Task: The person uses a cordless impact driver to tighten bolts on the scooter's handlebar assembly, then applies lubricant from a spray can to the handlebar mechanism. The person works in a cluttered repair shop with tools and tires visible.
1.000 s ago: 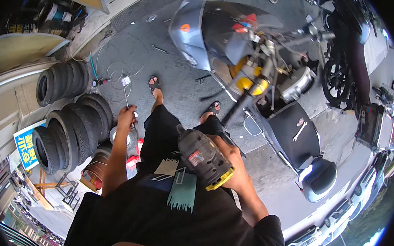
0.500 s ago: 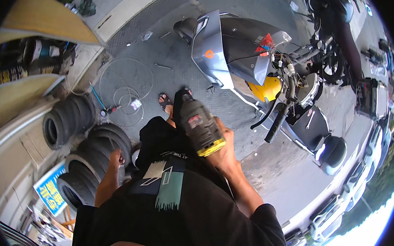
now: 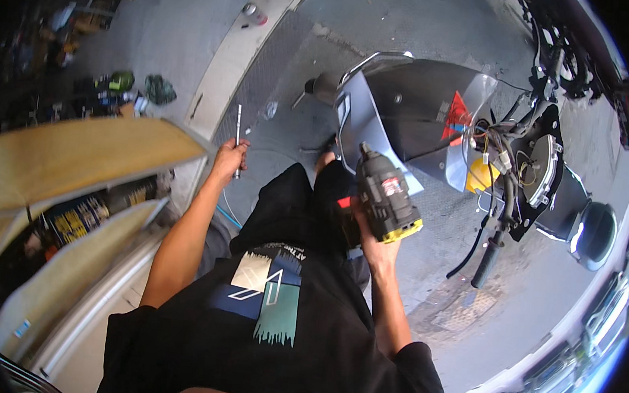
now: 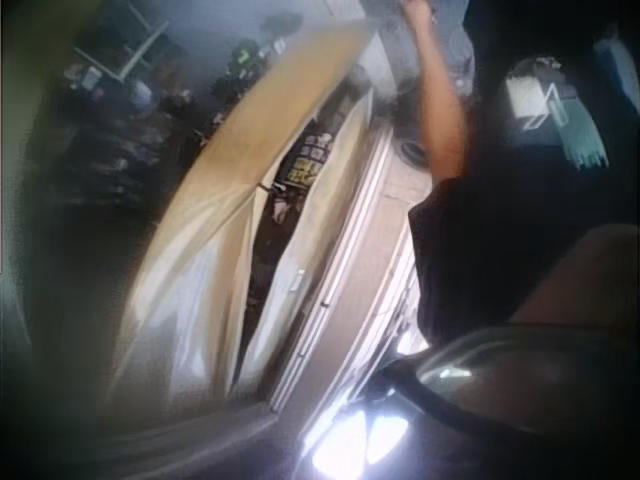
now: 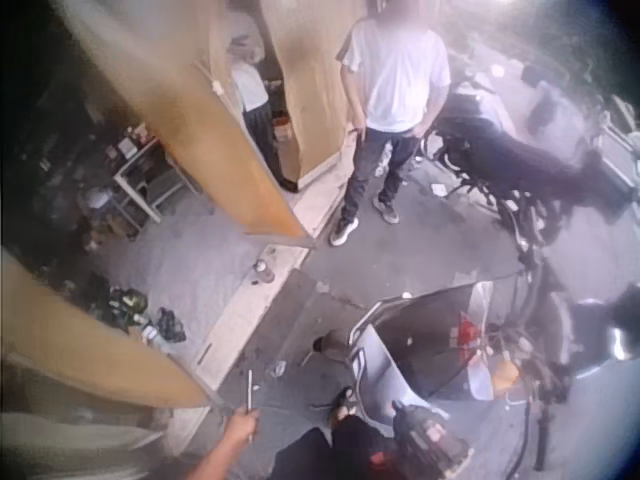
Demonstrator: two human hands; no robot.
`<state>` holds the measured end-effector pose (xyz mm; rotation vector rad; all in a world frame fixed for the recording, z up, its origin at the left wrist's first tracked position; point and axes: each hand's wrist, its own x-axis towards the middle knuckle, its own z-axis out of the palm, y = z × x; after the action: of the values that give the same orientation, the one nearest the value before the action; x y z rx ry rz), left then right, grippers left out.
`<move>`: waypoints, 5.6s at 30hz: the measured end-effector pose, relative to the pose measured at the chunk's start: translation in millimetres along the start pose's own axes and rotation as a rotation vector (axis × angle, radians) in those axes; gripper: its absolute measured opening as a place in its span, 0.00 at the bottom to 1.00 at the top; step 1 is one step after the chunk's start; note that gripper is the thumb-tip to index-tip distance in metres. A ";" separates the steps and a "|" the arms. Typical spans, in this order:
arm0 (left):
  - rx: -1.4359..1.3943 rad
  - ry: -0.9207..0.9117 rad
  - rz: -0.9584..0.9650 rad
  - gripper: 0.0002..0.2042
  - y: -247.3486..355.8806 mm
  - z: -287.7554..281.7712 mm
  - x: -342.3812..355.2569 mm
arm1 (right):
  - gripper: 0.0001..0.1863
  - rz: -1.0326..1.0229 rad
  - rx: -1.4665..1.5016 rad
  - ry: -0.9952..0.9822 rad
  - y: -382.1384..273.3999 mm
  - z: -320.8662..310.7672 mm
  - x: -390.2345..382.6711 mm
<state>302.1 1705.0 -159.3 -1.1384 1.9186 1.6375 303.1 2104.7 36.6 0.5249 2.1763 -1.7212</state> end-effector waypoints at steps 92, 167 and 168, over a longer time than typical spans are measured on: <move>0.562 -1.468 -0.561 0.17 459.1 583.6 33.1 | 0.14 -0.006 1.825 1.040 -96.5 -27.5 230.3; 0.287 -1.526 0.060 0.11 401.7 566.7 20.0 | 0.14 -0.147 1.736 1.000 -50.9 -20.1 239.9; 0.274 -1.533 0.064 0.11 398.9 567.6 18.3 | 0.14 -0.156 1.735 1.002 -50.8 -20.5 240.1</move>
<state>-137.8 2232.7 -61.1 0.3580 1.0042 1.4027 66.9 2135.4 -26.1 1.8197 0.2098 -3.5370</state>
